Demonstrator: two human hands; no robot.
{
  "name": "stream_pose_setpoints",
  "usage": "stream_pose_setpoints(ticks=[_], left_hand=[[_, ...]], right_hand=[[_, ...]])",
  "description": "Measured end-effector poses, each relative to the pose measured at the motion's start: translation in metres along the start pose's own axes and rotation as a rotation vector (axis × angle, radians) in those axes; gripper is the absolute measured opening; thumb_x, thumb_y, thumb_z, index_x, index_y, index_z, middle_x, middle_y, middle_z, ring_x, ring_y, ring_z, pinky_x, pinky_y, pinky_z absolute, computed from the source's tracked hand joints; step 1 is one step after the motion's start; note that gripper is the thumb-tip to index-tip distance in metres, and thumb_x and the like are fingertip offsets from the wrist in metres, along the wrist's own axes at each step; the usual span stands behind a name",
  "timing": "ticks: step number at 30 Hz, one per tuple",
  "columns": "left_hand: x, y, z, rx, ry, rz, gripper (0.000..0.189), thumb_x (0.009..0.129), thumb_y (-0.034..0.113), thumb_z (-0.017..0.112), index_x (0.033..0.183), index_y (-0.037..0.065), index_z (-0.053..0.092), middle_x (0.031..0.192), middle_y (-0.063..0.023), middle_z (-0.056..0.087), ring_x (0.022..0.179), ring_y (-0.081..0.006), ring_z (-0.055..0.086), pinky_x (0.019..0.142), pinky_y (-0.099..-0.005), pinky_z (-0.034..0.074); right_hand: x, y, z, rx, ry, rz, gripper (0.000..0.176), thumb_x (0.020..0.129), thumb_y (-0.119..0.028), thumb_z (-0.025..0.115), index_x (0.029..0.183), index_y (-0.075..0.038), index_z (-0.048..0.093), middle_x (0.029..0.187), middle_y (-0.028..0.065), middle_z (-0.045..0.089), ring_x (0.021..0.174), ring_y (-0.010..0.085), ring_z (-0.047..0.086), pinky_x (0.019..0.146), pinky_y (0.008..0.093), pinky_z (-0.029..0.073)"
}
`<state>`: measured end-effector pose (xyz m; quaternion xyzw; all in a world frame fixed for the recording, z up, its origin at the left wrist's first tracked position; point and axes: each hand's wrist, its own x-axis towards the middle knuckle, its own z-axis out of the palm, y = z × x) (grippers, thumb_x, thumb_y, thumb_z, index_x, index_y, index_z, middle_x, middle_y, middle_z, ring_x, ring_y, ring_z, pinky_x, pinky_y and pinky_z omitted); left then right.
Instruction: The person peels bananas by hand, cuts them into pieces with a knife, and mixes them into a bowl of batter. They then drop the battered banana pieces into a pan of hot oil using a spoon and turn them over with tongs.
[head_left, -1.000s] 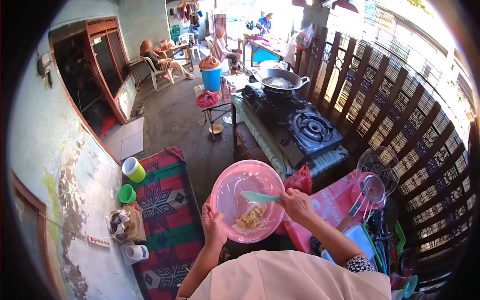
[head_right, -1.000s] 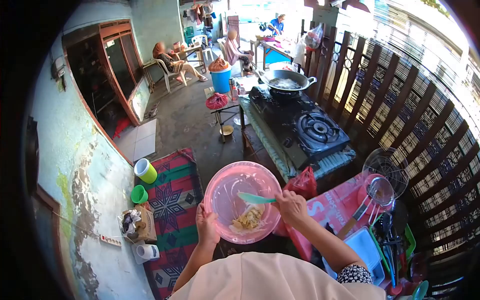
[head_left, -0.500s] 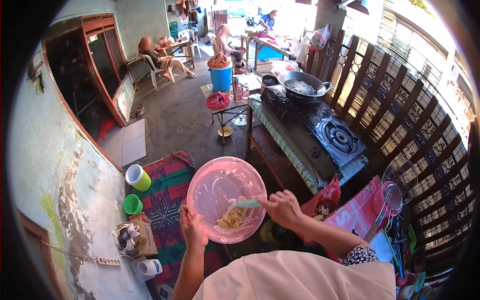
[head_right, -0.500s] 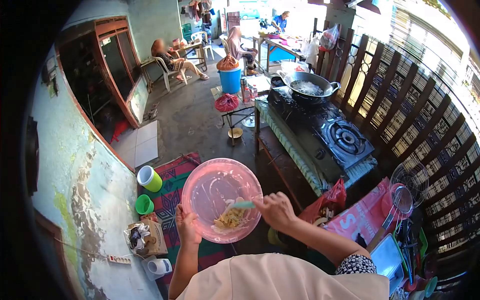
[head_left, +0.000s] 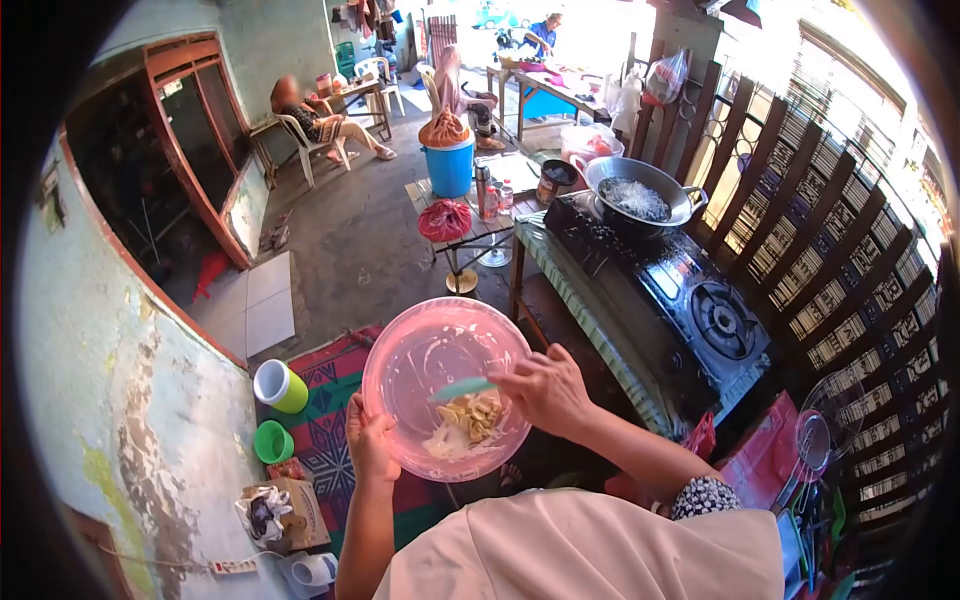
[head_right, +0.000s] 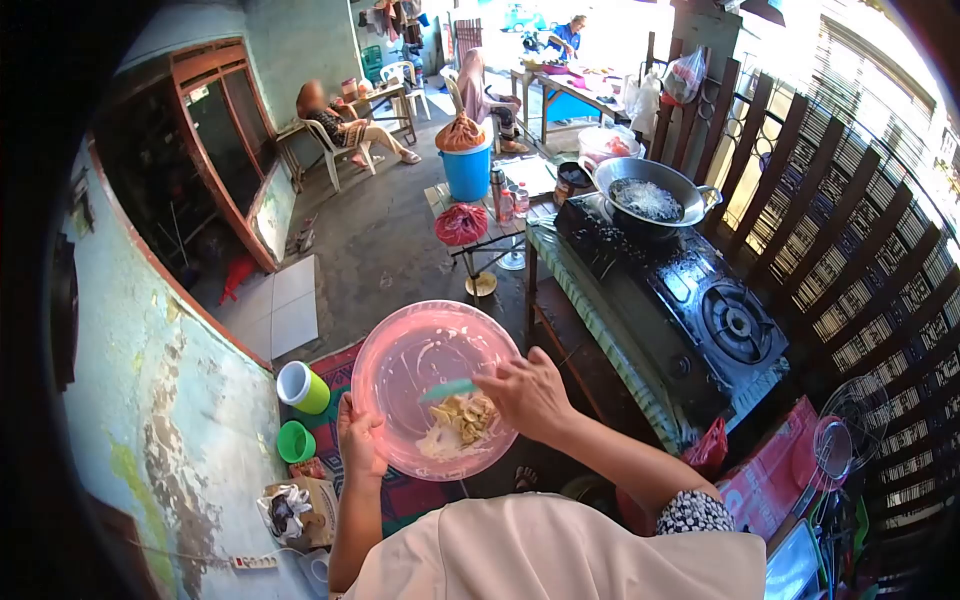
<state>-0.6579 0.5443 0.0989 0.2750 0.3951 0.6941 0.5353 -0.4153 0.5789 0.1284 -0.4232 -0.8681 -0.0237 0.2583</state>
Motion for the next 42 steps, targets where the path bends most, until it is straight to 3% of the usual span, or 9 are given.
stream_pose_setpoints(ticks=[5,7,13,23,26,28,34,36,42], left_hand=[[0.060,-0.010,0.022,0.072,0.006,0.033,0.029,0.059,-0.010,0.040,0.077,0.011,0.041,0.079,0.0016,0.047,0.073,-0.0087,0.046,0.072,-0.0212,0.039],[0.079,-0.011,0.021,0.069,-0.030,0.049,0.029,0.059,-0.010,0.040,0.077,0.011,0.041,0.079,0.0014,0.047,0.072,-0.0088,0.046,0.072,-0.0212,0.039],[0.123,-0.015,0.043,-0.061,0.131,0.012,0.029,0.058,-0.011,0.038,0.077,0.011,0.042,0.080,0.0010,0.048,0.072,-0.0088,0.047,0.069,-0.0220,0.040],[0.229,-0.044,0.084,0.058,0.008,-0.076,0.028,0.060,-0.011,0.038,0.073,0.013,0.042,0.074,0.0049,0.042,0.064,-0.0044,0.040,0.059,-0.0167,0.034],[0.272,-0.049,0.089,-0.016,-0.060,-0.059,0.028,0.060,-0.011,0.039,0.073,0.014,0.042,0.072,0.0056,0.040,0.064,-0.0034,0.038,0.057,-0.0158,0.031],[0.298,-0.051,0.087,0.000,-0.136,-0.095,0.032,0.060,-0.010,0.041,0.081,0.014,0.046,0.079,0.0034,0.045,0.074,-0.0080,0.046,0.070,-0.0207,0.041],[0.359,-0.047,0.109,0.019,-0.293,-0.136,0.031,0.060,-0.011,0.041,0.078,0.014,0.045,0.079,0.0039,0.045,0.070,-0.0058,0.044,0.066,-0.0180,0.038],[0.379,-0.049,0.111,-0.005,-0.336,-0.147,0.030,0.060,-0.011,0.041,0.078,0.013,0.045,0.079,0.0040,0.045,0.070,-0.0055,0.044,0.066,-0.0176,0.038],[0.409,-0.063,0.117,-0.028,-0.378,-0.209,0.030,0.060,-0.011,0.040,0.076,0.013,0.045,0.078,0.0043,0.046,0.069,-0.0045,0.043,0.064,-0.0161,0.036]], right_hand=[[0.043,0.043,0.035,-0.028,-0.004,-0.238,0.027,0.073,-0.016,0.054,0.099,-0.022,0.059,0.070,-0.0019,0.053,0.074,0.0132,0.055,0.074,0.0317,0.034],[0.042,0.052,0.035,-0.077,-0.281,-0.275,0.030,0.072,-0.016,0.055,0.101,-0.022,0.058,0.073,-0.0032,0.054,0.076,0.0127,0.055,0.075,0.0303,0.034],[0.060,0.082,0.002,0.056,-0.302,-0.073,0.025,0.069,-0.014,0.058,0.092,-0.022,0.059,0.071,-0.0027,0.055,0.075,0.0128,0.055,0.070,0.0315,0.033],[0.121,0.157,0.037,-0.353,0.157,0.285,0.013,0.071,-0.016,0.059,0.084,-0.018,0.062,0.062,0.0013,0.054,0.061,0.0170,0.055,0.060,0.0321,0.037],[0.123,0.157,0.055,-0.245,0.007,0.442,0.013,0.072,-0.016,0.059,0.085,-0.018,0.062,0.063,0.0018,0.055,0.060,0.0182,0.056,0.056,0.0328,0.038],[0.138,0.160,0.058,-0.155,-0.014,0.428,0.014,0.073,-0.017,0.059,0.086,-0.018,0.062,0.064,0.0015,0.056,0.059,0.0183,0.056,0.055,0.0327,0.038],[0.201,0.185,0.073,-0.257,0.121,0.432,0.016,0.073,-0.015,0.060,0.088,-0.017,0.063,0.063,0.0013,0.056,0.059,0.0173,0.055,0.057,0.0319,0.037],[0.206,0.184,0.084,-0.122,-0.026,0.315,0.016,0.074,-0.014,0.059,0.088,-0.017,0.062,0.060,0.0006,0.053,0.058,0.0164,0.054,0.057,0.0314,0.037],[0.212,0.162,0.069,-0.191,-0.161,0.338,0.020,0.070,-0.011,0.059,0.089,-0.017,0.062,0.060,-0.0003,0.052,0.059,0.0146,0.054,0.056,0.0307,0.035]])
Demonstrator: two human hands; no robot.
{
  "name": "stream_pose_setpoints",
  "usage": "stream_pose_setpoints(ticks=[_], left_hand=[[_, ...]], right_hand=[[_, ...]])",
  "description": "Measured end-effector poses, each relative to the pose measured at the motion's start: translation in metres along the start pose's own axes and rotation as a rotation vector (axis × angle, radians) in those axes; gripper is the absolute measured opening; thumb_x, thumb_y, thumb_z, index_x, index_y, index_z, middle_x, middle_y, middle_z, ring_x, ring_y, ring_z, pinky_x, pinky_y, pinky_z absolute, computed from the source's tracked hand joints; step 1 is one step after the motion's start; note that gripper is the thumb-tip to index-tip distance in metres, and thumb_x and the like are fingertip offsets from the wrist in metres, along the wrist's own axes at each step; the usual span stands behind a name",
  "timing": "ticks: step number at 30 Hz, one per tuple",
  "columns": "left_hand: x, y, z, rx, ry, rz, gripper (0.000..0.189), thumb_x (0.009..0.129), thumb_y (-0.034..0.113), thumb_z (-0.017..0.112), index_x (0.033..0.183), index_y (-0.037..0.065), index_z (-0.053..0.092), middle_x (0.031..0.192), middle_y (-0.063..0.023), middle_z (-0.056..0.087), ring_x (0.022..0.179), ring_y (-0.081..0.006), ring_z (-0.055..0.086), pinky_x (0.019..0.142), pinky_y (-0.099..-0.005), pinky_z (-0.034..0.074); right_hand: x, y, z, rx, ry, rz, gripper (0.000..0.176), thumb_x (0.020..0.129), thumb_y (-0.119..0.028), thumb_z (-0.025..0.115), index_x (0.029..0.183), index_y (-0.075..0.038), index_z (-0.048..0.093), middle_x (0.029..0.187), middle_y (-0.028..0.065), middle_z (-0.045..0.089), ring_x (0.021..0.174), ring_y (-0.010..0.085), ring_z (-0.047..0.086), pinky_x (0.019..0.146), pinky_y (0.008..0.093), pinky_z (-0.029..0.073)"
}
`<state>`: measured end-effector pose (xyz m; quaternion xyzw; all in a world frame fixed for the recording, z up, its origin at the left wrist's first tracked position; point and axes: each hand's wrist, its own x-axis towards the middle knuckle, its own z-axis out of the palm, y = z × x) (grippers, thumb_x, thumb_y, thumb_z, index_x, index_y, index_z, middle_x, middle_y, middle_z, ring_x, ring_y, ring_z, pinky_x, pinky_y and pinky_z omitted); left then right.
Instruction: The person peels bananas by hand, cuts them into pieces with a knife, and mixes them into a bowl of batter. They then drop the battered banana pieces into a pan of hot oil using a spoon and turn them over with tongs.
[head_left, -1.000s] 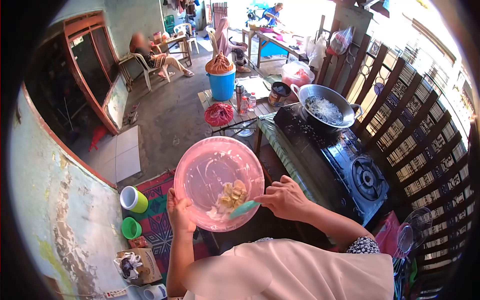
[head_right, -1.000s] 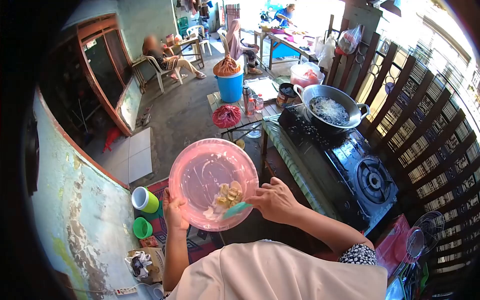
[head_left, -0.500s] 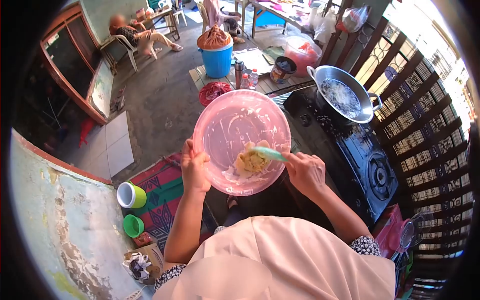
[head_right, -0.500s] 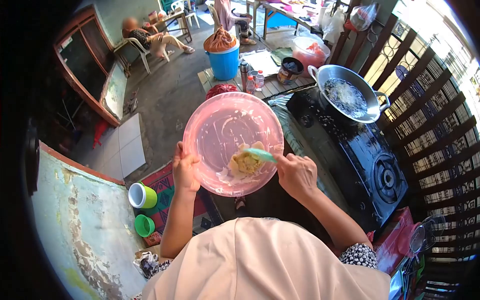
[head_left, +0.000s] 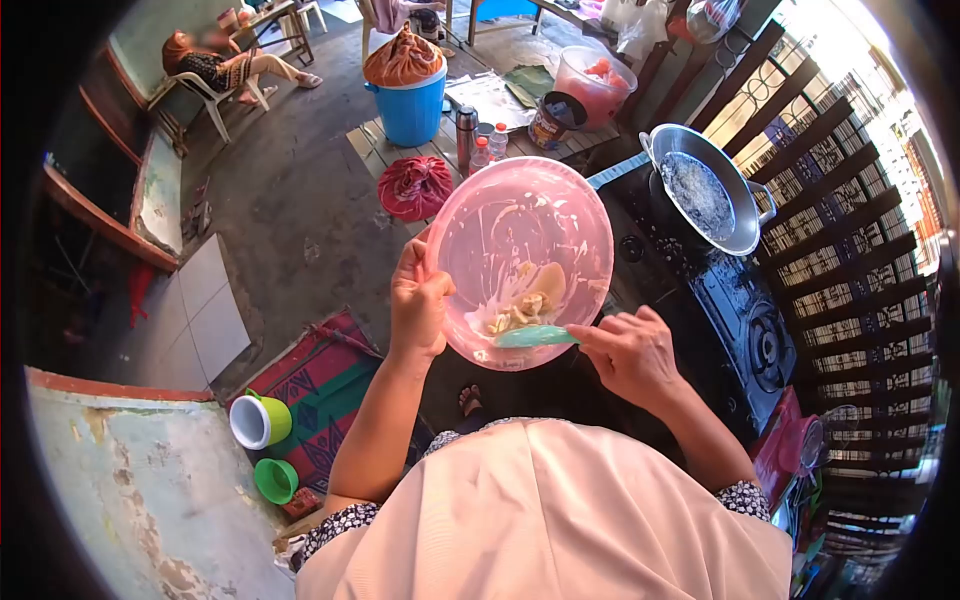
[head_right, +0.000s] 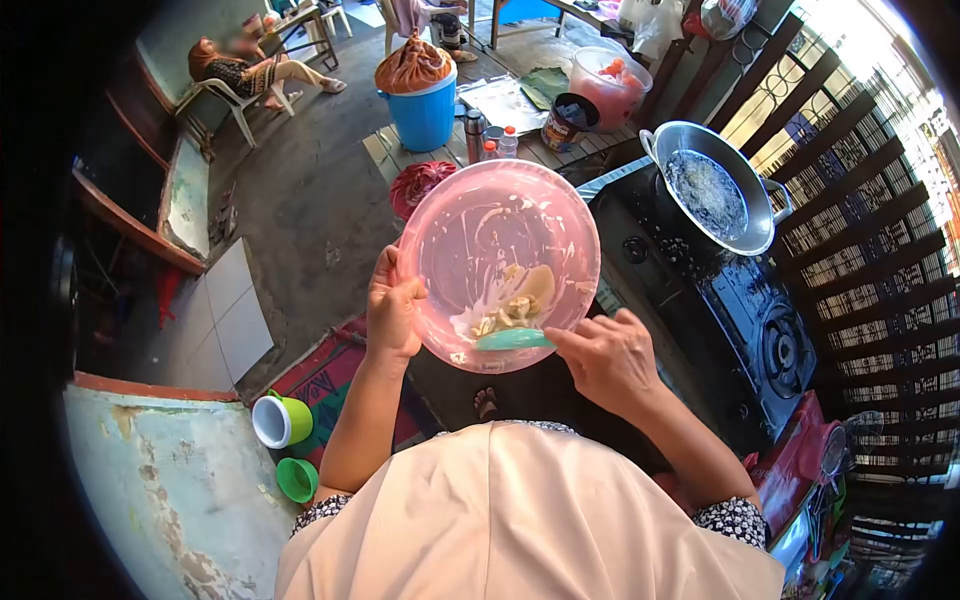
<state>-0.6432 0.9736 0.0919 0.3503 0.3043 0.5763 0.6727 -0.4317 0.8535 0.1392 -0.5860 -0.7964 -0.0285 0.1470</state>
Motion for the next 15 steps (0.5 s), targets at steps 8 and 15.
stream_pose_setpoints(ticks=[8,15], left_hand=[[0.017,0.004,0.010,-0.001,-0.021,-0.030,0.028,0.059,-0.012,0.038,0.073,0.012,0.042,0.076,0.0049,0.044,0.067,-0.0034,0.040,0.062,-0.0152,0.034],[0.023,-0.007,0.004,0.022,0.006,0.097,0.029,0.059,-0.012,0.037,0.074,0.012,0.042,0.077,0.0049,0.045,0.068,-0.0034,0.041,0.063,-0.0158,0.035]], right_hand=[[0.031,0.026,0.005,-0.199,0.197,0.143,0.018,0.071,-0.012,0.060,0.088,-0.015,0.063,0.060,-0.0001,0.051,0.058,0.0148,0.052,0.055,0.0299,0.034],[0.023,0.035,0.035,-0.126,0.075,0.347,0.012,0.075,-0.018,0.057,0.086,-0.016,0.062,0.064,0.0073,0.055,0.055,0.0245,0.056,0.050,0.0369,0.043]])
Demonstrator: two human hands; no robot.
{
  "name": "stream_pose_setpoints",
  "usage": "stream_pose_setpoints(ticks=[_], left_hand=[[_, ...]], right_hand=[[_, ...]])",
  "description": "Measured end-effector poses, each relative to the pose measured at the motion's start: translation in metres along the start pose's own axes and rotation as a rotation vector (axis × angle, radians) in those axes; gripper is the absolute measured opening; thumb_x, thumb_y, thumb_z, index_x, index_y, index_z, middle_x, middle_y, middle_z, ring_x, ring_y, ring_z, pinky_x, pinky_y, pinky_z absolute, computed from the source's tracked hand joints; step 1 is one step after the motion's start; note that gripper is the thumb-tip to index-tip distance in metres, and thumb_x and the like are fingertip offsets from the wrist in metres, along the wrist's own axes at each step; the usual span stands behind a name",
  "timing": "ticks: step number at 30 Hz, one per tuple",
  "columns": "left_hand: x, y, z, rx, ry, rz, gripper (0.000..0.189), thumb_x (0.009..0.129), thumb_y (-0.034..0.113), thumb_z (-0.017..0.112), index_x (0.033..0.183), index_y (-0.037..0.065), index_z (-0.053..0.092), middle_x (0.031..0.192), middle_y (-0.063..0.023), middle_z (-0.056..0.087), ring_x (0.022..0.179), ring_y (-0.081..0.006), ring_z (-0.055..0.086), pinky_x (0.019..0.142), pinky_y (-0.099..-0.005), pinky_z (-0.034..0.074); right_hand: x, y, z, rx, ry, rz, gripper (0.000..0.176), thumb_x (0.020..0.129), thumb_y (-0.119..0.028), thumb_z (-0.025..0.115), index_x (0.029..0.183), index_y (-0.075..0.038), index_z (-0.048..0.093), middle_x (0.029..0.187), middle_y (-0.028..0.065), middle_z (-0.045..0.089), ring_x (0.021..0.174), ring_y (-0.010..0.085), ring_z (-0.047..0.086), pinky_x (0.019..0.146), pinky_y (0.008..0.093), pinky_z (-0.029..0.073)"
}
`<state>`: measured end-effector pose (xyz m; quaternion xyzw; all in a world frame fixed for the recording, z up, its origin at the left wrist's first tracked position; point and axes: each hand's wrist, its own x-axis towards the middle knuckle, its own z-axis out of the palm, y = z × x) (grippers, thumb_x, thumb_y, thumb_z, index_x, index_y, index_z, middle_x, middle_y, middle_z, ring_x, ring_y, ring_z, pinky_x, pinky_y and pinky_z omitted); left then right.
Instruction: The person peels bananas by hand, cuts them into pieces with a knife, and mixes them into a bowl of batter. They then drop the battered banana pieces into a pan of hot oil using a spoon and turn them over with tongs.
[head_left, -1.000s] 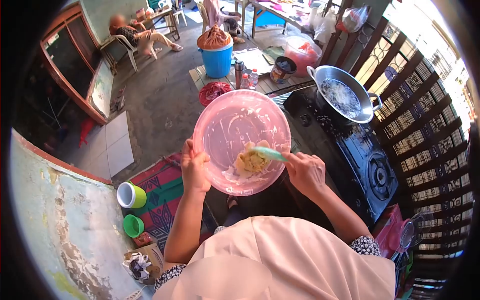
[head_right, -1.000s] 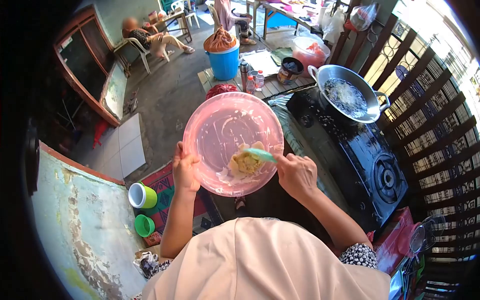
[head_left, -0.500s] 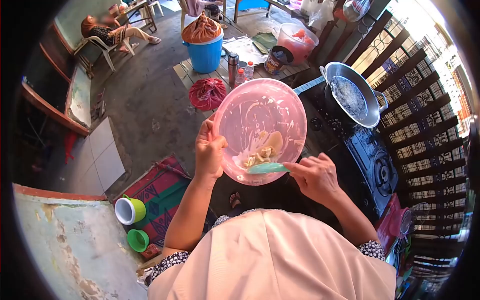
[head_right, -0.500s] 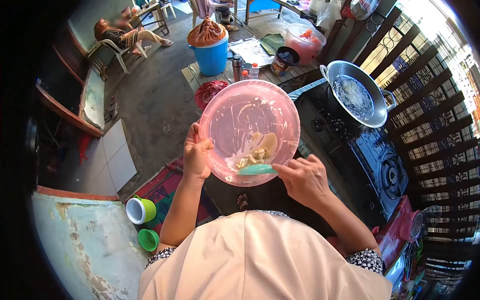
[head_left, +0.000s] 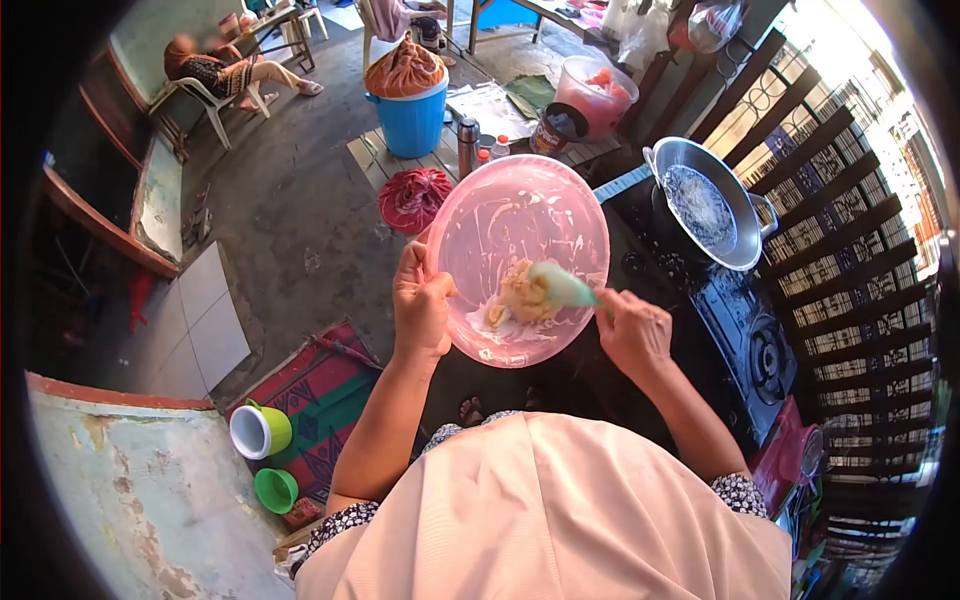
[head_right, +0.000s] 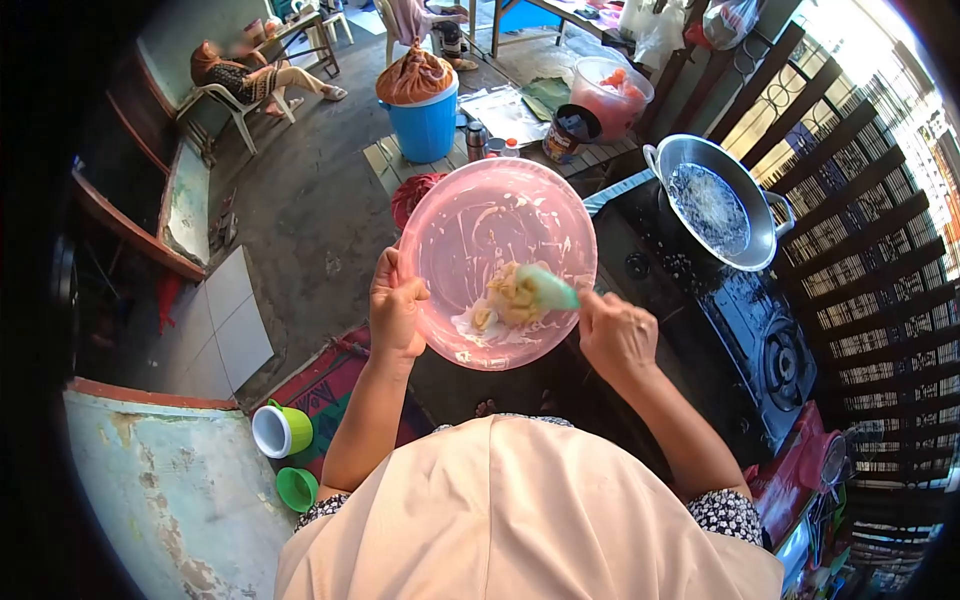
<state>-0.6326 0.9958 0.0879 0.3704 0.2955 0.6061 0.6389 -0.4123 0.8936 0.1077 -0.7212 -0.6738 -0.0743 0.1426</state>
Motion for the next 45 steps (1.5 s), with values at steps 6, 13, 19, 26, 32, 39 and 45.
stream_pose_setpoints(ticks=[6,13,19,26,32,39,45], left_hand=[[0.005,0.004,0.003,-0.042,0.012,-0.041,0.030,0.058,-0.013,0.037,0.075,0.012,0.043,0.079,0.0042,0.046,0.071,-0.0041,0.043,0.064,-0.0165,0.036],[0.013,0.002,0.007,-0.009,-0.032,-0.023,0.029,0.058,-0.012,0.037,0.075,0.011,0.043,0.079,0.0036,0.045,0.071,-0.0044,0.042,0.064,-0.0163,0.035],[0.017,-0.001,0.001,0.026,-0.032,0.022,0.029,0.058,-0.012,0.037,0.075,0.011,0.044,0.080,0.0035,0.046,0.070,-0.0048,0.042,0.064,-0.0162,0.035],[0.014,0.014,0.005,0.033,-0.037,-0.080,0.030,0.058,-0.012,0.038,0.077,0.010,0.045,0.083,0.0039,0.047,0.072,-0.0050,0.042,0.066,-0.0166,0.035],[0.013,0.008,0.005,0.045,-0.110,-0.029,0.030,0.058,-0.013,0.038,0.076,0.011,0.045,0.087,0.0042,0.048,0.074,-0.0037,0.042,0.065,-0.0154,0.035],[0.010,0.004,-0.003,-0.014,-0.068,-0.042,0.030,0.058,-0.013,0.037,0.074,0.011,0.045,0.083,0.0048,0.046,0.073,-0.0031,0.040,0.064,-0.0148,0.033],[0.007,0.009,0.003,-0.023,0.023,-0.106,0.029,0.058,-0.013,0.038,0.074,0.011,0.045,0.081,0.0052,0.046,0.072,-0.0038,0.041,0.064,-0.0151,0.034]], right_hand=[[0.015,-0.017,-0.019,0.154,0.108,-0.112,0.019,0.072,-0.016,0.060,0.090,-0.016,0.063,0.063,0.0025,0.055,0.059,0.0193,0.056,0.053,0.0322,0.040],[0.015,-0.015,-0.018,0.108,0.039,-0.354,0.020,0.071,-0.011,0.059,0.091,-0.016,0.062,0.062,0.0001,0.055,0.058,0.0161,0.055,0.054,0.0310,0.037],[0.005,-0.021,-0.010,0.158,0.014,-0.278,0.019,0.070,-0.012,0.060,0.089,-0.015,0.062,0.060,0.0009,0.053,0.055,0.0173,0.054,0.053,0.0318,0.037],[0.033,-0.015,-0.015,0.058,0.110,-0.321,0.021,0.071,-0.012,0.058,0.090,-0.018,0.062,0.062,-0.0009,0.053,0.059,0.0141,0.054,0.063,0.0304,0.035],[0.022,-0.020,-0.005,-0.017,-0.016,-0.520,0.027,0.070,-0.010,0.055,0.095,-0.020,0.061,0.070,-0.0029,0.055,0.073,0.0120,0.054,0.070,0.0302,0.035],[-0.002,-0.032,-0.022,0.252,-0.051,-0.262,0.020,0.070,-0.011,0.060,0.090,-0.013,0.062,0.062,0.0030,0.055,0.055,0.0196,0.055,0.053,0.0319,0.040],[0.010,-0.017,-0.009,0.038,0.065,-0.219,0.018,0.073,-0.014,0.059,0.090,-0.013,0.062,0.064,0.0027,0.054,0.062,0.0172,0.056,0.057,0.0310,0.040]])
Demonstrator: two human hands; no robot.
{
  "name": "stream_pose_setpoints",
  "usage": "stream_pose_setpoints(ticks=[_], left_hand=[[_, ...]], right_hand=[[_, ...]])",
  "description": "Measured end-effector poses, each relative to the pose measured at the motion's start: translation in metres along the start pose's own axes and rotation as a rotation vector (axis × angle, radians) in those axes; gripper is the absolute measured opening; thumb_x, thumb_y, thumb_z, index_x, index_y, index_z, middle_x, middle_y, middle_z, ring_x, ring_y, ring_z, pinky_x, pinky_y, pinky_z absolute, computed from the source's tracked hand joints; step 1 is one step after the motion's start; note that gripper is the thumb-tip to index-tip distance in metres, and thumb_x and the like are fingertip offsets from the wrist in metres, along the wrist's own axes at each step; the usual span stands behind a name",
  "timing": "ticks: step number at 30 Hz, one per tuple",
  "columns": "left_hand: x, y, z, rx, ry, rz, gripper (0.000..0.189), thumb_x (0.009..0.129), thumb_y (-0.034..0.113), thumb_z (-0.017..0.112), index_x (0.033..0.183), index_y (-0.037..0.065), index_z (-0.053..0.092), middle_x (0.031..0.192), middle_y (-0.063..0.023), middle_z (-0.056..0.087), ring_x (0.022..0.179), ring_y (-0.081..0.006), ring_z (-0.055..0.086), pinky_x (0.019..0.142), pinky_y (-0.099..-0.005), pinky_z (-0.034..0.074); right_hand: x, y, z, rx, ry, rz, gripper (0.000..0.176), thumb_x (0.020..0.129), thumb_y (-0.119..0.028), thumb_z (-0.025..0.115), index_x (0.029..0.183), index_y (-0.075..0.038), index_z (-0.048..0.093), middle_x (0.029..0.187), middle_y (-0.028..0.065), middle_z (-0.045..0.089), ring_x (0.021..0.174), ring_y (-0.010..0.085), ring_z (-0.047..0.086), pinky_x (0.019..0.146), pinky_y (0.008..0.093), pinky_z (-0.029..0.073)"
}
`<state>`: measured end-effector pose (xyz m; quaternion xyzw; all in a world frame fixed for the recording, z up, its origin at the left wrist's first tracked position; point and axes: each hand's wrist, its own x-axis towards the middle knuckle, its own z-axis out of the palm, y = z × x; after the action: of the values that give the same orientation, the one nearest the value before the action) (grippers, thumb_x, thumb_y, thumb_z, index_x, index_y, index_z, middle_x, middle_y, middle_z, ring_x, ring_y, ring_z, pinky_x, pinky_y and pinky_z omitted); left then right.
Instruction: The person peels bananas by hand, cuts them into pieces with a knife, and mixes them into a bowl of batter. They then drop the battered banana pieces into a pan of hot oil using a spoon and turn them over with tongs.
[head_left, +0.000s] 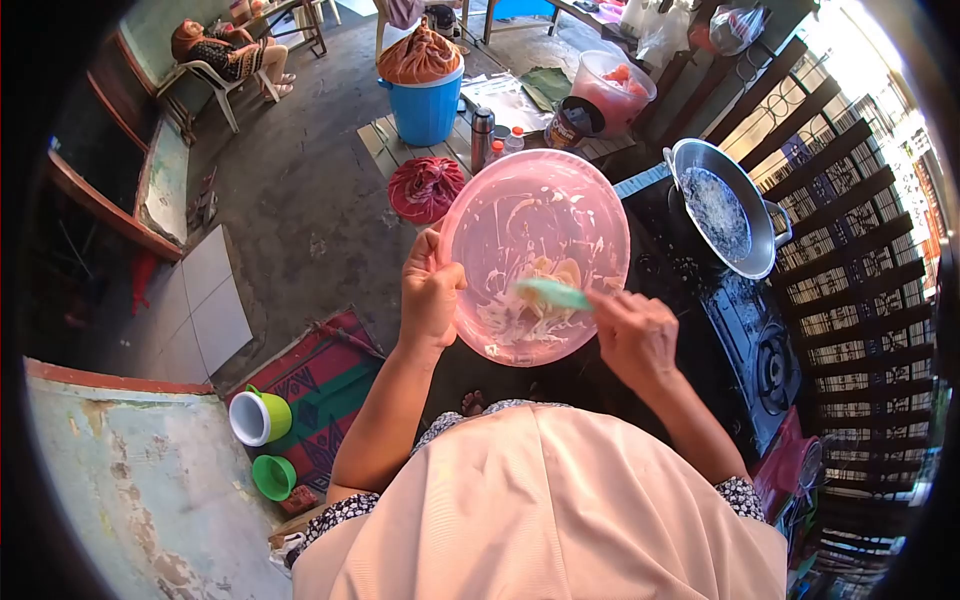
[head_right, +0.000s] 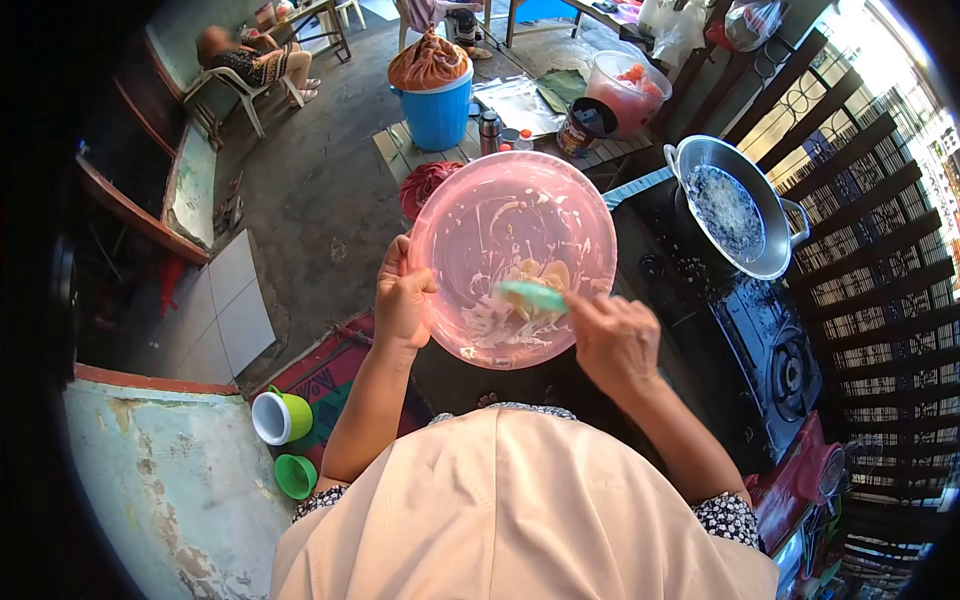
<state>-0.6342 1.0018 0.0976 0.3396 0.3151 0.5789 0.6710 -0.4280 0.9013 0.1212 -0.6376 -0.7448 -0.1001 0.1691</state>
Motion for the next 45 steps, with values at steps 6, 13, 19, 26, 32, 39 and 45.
stream_pose_setpoints(ticks=[6,13,19,26,32,39,45], left_hand=[[-0.001,-0.004,0.002,0.046,-0.081,0.068,0.030,0.056,-0.013,0.038,0.076,0.008,0.046,0.102,0.0013,0.052,0.083,-0.0064,0.046,0.071,-0.0169,0.036],[-0.003,-0.020,-0.007,0.008,-0.044,0.045,0.029,0.057,-0.012,0.037,0.076,0.008,0.045,0.099,0.0008,0.052,0.080,-0.0064,0.045,0.071,-0.0176,0.037],[0.001,-0.024,-0.011,0.015,-0.070,0.060,0.027,0.058,-0.012,0.037,0.074,0.009,0.044,0.090,0.0019,0.051,0.075,-0.0053,0.044,0.068,-0.0172,0.037],[-0.004,-0.019,-0.006,0.024,-0.056,0.067,0.027,0.059,-0.012,0.037,0.075,0.009,0.044,0.088,0.0018,0.050,0.074,-0.0052,0.044,0.067,-0.0168,0.037],[-0.007,-0.013,0.005,0.020,-0.073,0.017,0.023,0.058,-0.012,0.039,0.070,0.008,0.041,0.093,0.0013,0.051,0.073,-0.0048,0.041,0.061,-0.0164,0.035],[-0.012,-0.012,0.006,0.050,-0.067,0.064,0.027,0.059,-0.012,0.038,0.075,0.008,0.044,0.087,0.0019,0.050,0.074,-0.0053,0.044,0.066,-0.0162,0.036],[-0.009,-0.021,0.006,0.035,-0.082,0.090,0.027,0.059,-0.012,0.038,0.075,0.009,0.045,0.090,0.0020,0.050,0.075,-0.0048,0.043,0.066,-0.0163,0.036]], right_hand=[[0.005,0.027,0.000,-0.181,-0.018,0.128,0.013,0.073,-0.015,0.058,0.085,-0.013,0.063,0.062,0.0058,0.055,0.060,0.0211,0.057,0.055,0.0350,0.043],[-0.012,0.008,0.019,0.270,-0.320,0.429,0.018,0.074,-0.021,0.058,0.090,-0.016,0.063,0.070,0.0072,0.061,0.069,0.0248,0.060,0.062,0.0359,0.046],[-0.007,-0.007,-0.029,0.115,-0.064,0.002,0.019,0.070,-0.014,0.061,0.088,-0.016,0.064,0.061,0.0007,0.055,0.057,0.0167,0.056,0.054,0.0306,0.038],[-0.022,-0.007,-0.004,0.000,-0.027,-0.016,0.013,0.070,-0.012,0.060,0.082,-0.015,0.063,0.059,0.0005,0.053,0.055,0.0147,0.053,0.054,0.0303,0.035],[0.003,0.001,-0.022,-0.038,0.097,-0.022,0.019,0.068,-0.010,0.058,0.084,-0.018,0.063,0.060,-0.0011,0.052,0.059,0.0139,0.053,0.063,0.0293,0.035],[-0.009,0.010,-0.014,-0.091,-0.021,-0.247,0.022,0.067,-0.010,0.058,0.086,-0.018,0.063,0.068,-0.0015,0.056,0.070,0.0127,0.055,0.070,0.0296,0.035],[-0.025,-0.009,-0.023,0.068,-0.059,-0.031,0.013,0.069,-0.012,0.060,0.081,-0.015,0.063,0.061,0.0012,0.054,0.058,0.0159,0.055,0.055,0.0305,0.036]])
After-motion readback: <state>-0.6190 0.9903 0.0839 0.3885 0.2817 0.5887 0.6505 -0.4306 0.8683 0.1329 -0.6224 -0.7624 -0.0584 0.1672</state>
